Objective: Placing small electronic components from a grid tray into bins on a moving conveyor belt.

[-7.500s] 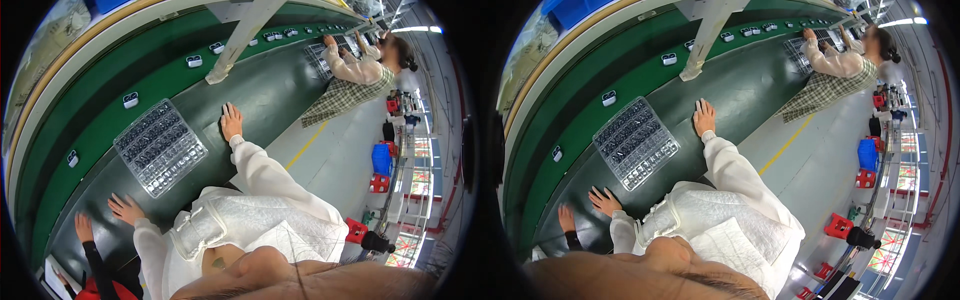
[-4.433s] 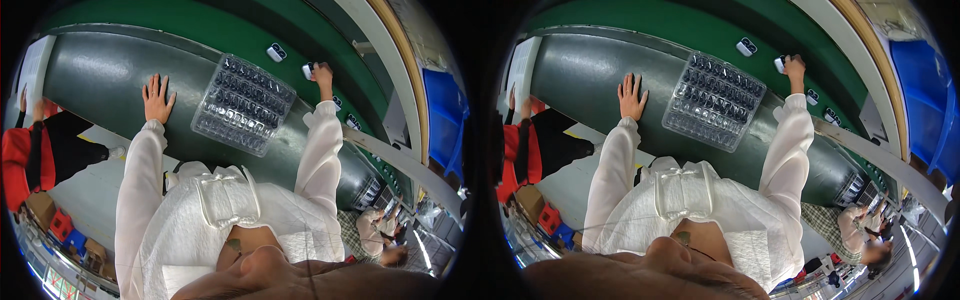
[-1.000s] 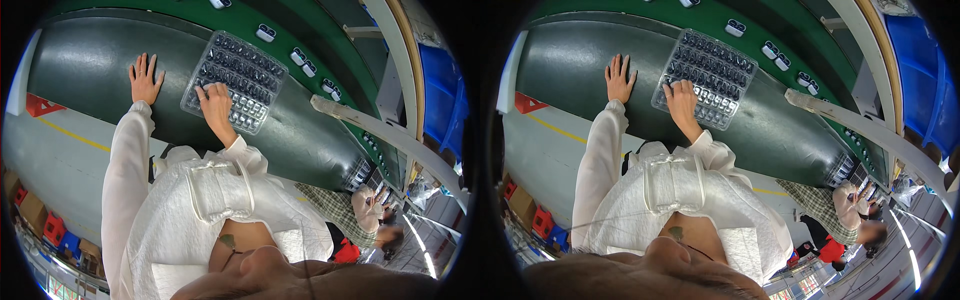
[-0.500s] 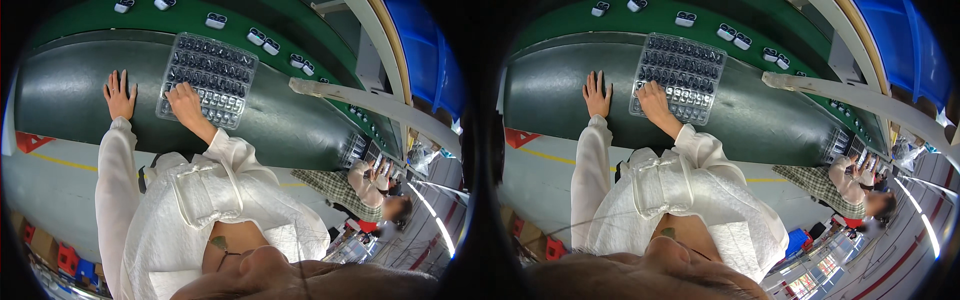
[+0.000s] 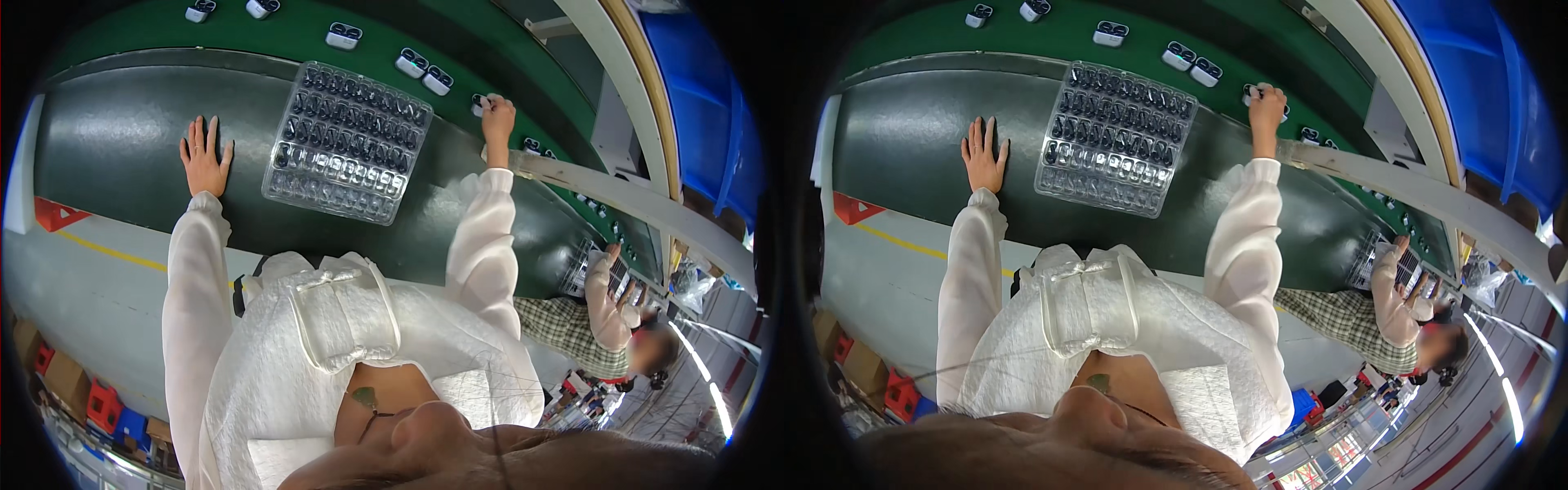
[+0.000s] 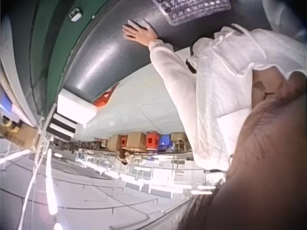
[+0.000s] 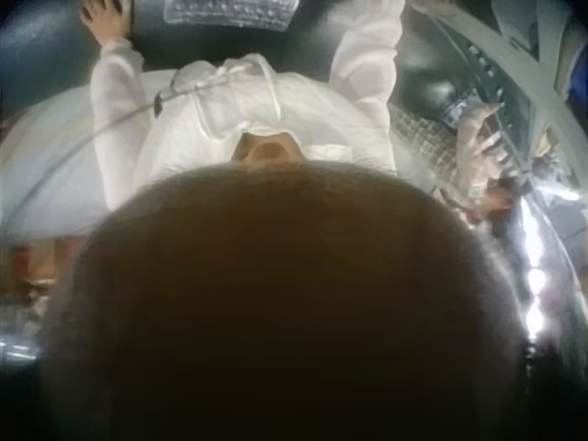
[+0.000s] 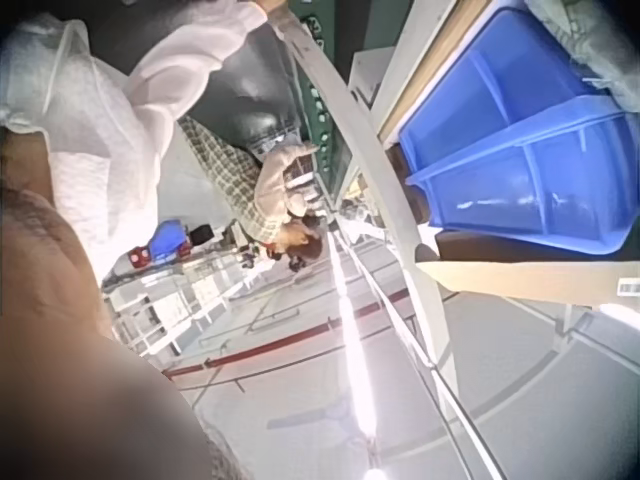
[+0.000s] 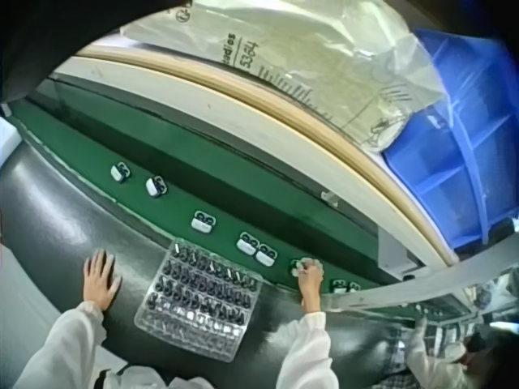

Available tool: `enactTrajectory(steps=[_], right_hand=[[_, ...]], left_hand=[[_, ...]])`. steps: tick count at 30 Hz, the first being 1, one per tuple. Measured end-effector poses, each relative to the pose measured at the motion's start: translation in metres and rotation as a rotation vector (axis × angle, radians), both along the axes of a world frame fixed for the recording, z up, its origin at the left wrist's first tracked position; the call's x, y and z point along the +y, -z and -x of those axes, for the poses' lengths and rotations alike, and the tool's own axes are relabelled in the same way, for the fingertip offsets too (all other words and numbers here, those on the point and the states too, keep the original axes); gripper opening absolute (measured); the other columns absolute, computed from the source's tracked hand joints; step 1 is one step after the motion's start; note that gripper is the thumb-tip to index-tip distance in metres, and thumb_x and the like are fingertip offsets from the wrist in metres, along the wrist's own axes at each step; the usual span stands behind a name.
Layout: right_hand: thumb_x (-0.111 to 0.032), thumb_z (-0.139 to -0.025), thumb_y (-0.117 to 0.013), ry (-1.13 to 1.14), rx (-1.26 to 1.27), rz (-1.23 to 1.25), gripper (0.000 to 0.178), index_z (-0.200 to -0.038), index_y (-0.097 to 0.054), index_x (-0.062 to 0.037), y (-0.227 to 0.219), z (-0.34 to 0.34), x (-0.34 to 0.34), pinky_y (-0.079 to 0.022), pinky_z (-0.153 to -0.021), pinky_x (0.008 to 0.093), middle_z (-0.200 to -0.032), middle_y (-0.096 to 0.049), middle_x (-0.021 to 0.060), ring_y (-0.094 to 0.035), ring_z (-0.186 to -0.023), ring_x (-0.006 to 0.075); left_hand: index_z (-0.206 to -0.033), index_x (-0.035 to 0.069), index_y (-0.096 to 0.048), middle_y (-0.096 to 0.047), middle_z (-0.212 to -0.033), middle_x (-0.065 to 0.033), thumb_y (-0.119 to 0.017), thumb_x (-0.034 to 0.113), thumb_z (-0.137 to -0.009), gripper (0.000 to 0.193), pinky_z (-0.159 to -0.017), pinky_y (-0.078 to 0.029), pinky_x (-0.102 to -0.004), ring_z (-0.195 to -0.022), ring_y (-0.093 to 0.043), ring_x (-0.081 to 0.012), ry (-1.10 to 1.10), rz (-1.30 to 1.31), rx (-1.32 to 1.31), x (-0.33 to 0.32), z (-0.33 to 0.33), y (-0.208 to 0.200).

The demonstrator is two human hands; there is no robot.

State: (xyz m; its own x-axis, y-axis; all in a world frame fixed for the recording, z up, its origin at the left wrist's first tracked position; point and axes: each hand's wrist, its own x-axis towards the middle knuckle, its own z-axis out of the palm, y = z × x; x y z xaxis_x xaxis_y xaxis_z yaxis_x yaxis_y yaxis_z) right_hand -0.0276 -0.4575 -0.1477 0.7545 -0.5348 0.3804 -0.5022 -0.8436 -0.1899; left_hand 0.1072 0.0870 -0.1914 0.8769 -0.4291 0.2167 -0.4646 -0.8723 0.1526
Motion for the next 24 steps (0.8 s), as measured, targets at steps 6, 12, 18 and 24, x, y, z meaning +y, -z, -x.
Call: enactTrajectory(steps=[6, 12, 18, 24], right_hand=[[-0.023, -0.076, -0.066, -0.107, 0.341, -0.275, 0.019, -0.085, -0.068, -0.0063, 0.021, -0.011, -0.039, -0.048, -0.073, 0.0411, -0.085, -0.064, 0.0171, -0.061, -0.082, 0.0342], [-0.025, -0.078, -0.065, -0.057, 0.433, -0.521, 0.018, -0.089, -0.068, -0.0107, 0.004, -0.037, -0.022, -0.050, -0.074, 0.0401, -0.082, -0.066, 0.0169, -0.063, -0.084, 0.0342], [-0.020, -0.086, -0.058, -0.001, 0.248, -0.460, 0.019, -0.095, -0.062, -0.0034, 0.000, -0.045, -0.001, -0.050, -0.059, 0.0287, -0.071, -0.066, 0.0112, -0.064, -0.062, 0.0157], [-0.013, -0.088, -0.058, -0.167, -0.380, -1.070, 0.014, -0.094, -0.064, -0.0019, -0.042, -0.026, 0.115, -0.048, -0.056, 0.0225, -0.083, -0.062, 0.0033, -0.056, -0.062, 0.0092]], left_hand=[[-0.138, 0.019, -0.036, -0.029, -0.146, -0.0069, -0.047, 0.040, -0.090, 0.054, -0.109, -0.017, -0.0457, -0.136, -0.024, -0.0244, -0.002, -0.007, 0.027, 0.002, 0.000, -0.001], [-0.139, 0.017, -0.034, -0.029, -0.146, -0.0084, -0.047, 0.038, -0.091, 0.054, -0.109, -0.017, -0.0453, -0.135, -0.025, -0.0257, -0.002, -0.019, 0.036, 0.006, 0.001, -0.008], [-0.139, 0.018, -0.035, -0.028, -0.146, -0.0089, -0.047, 0.039, -0.091, 0.054, -0.108, -0.018, -0.0455, -0.135, -0.025, -0.0260, 0.004, -0.017, 0.020, 0.006, 0.001, -0.007], [-0.134, 0.013, -0.042, -0.039, -0.137, -0.0123, -0.054, 0.033, -0.089, 0.051, -0.104, -0.026, -0.0430, -0.128, -0.035, -0.0285, -0.056, 0.204, 0.125, -0.002, 0.009, -0.019]])
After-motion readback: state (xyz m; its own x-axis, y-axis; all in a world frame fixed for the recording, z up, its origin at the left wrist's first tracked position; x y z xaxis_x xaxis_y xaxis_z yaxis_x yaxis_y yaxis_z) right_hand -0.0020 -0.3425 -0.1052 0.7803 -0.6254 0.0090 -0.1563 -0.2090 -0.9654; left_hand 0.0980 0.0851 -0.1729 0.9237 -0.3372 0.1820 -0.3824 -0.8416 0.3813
